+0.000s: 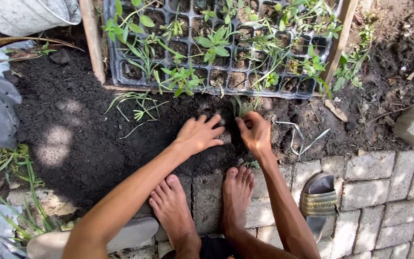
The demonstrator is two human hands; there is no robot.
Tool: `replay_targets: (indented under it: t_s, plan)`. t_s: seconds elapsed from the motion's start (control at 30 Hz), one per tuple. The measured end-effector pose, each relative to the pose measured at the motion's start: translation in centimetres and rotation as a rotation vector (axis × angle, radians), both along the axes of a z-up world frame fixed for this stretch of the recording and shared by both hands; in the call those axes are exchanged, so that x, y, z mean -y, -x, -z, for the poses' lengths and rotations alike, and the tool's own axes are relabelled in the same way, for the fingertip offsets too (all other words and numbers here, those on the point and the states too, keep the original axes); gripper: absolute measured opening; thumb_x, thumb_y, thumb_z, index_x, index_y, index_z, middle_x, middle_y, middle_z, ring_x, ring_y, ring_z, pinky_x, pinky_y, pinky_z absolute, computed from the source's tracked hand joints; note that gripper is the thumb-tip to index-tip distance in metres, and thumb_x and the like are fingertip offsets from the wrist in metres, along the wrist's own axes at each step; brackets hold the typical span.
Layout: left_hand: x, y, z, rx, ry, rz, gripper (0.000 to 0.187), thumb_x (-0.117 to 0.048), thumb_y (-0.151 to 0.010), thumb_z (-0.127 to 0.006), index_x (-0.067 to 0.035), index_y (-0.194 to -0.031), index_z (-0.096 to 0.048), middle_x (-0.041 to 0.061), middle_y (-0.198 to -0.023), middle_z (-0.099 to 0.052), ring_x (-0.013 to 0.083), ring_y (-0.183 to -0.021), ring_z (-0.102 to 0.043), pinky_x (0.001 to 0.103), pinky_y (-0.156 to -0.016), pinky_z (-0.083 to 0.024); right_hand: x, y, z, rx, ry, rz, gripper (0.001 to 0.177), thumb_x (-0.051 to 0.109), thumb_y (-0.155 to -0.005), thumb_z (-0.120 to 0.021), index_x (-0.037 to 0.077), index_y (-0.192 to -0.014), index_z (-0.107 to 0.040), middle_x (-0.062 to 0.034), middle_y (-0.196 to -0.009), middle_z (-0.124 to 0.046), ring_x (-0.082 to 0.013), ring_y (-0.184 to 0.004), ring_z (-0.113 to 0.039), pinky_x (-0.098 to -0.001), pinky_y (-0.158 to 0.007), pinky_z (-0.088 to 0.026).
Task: Transplanting small green seedlings from a plastic nursery tray into a prepared soil bed by hand.
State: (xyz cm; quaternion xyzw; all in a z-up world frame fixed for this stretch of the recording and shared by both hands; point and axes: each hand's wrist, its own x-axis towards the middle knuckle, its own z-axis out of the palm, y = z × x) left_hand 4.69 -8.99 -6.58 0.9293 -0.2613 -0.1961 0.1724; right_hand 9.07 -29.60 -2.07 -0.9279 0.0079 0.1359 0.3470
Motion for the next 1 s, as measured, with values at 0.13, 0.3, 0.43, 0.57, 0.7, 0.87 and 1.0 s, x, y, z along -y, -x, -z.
replay_targets:
  t_s: [0.13,0.3,0.43,0.57,0.7,0.87,1.0]
  plan:
    - [-1.8,0.1,-0.8,0.044,-0.040,0.002,0.056,-0.068,-0.098,-0.037,-0.028,-0.123,-0.065,0.006,-0.133,-0.049,0.0368,-0.103,-0.061,0.043,-0.064,-0.052,1.3,-0.2,3.0,-0.008,0.064,-0.064,0.014,0.024,-0.088,-0.079,0.013,-0.097,-0.077,-0.0140,-0.088,-0.075,-0.0336,-0.081,-0.074,-0.0461,-0.070,-0.062]
    - [1.0,-1.5,-1.7,-0.045,0.071,0.023,0.055,-0.063,-0.100,-0.040,-0.027,-0.136,-0.060,0.007,-0.144,-0.045,0.0370,-0.112,-0.058,0.045,-0.071,-0.057,0.2,0.1,0.8,-0.027,0.091,-0.051,0.014,0.025,-0.091,-0.076,0.013,-0.099,-0.078,-0.0148,-0.089,-0.075,-0.0357,-0.084,-0.074,-0.0467,-0.071,-0.062]
    - [0.5,-0.5,-0.2,-0.073,-0.055,0.014,0.056,-0.066,-0.100,-0.037,-0.030,-0.136,-0.059,0.005,-0.148,-0.046,0.0355,-0.108,-0.062,0.042,-0.066,-0.057,0.4,0.0,0.3,-0.010,0.011,-0.016,0.015,0.022,-0.095,-0.074,0.008,-0.100,-0.077,-0.0156,-0.087,-0.075,-0.0336,-0.079,-0.074,-0.0432,-0.065,-0.061]
    - [-0.8,1.0,-0.8,0.145,-0.048,0.003,0.053,-0.066,-0.097,-0.045,-0.021,-0.102,-0.073,0.004,-0.115,-0.059,0.0308,-0.102,-0.058,0.040,-0.066,-0.049,0.6,0.1,-3.0,0.031,-0.038,-0.042,0.012,0.018,-0.094,-0.074,0.007,-0.098,-0.076,-0.0169,-0.087,-0.074,-0.0302,-0.071,-0.073,-0.0396,-0.058,-0.059]
    - [2.4,-1.5,-1.6,0.300,0.090,0.057,0.048,-0.059,-0.099,-0.048,-0.025,-0.128,-0.065,0.004,-0.140,-0.049,0.0303,-0.134,-0.045,0.050,-0.102,-0.043,0.8,-0.8,-6.8,0.128,-0.128,-0.124,0.013,0.018,-0.098,-0.071,0.008,-0.104,-0.076,-0.0151,-0.091,-0.074,-0.0290,-0.071,-0.072,-0.0369,-0.057,-0.060]
    - [2.0,-2.7,-2.9,0.075,0.048,0.193,0.067,-0.066,-0.103,-0.003,-0.040,-0.151,-0.042,0.000,-0.155,-0.049,0.0234,-0.151,-0.032,0.052,-0.123,-0.016,1.0,-1.9,-7.8,0.222,-0.055,-0.313,0.013,0.009,-0.099,-0.068,0.000,-0.108,-0.070,-0.0218,-0.093,-0.071,-0.0359,-0.071,-0.072,-0.0420,-0.056,-0.061]
    - [-1.4,0.8,3.9,0.230,0.047,0.088,0.047,-0.058,-0.104,-0.024,-0.037,-0.125,-0.059,0.000,-0.135,-0.059,0.0207,-0.138,-0.043,0.050,-0.117,-0.025,-4.0,-1.3,-12.9,0.035,-0.023,-0.283,0.010,0.010,-0.097,-0.070,0.005,-0.106,-0.071,-0.0188,-0.092,-0.071,-0.0379,-0.078,-0.072,-0.0486,-0.062,-0.059]
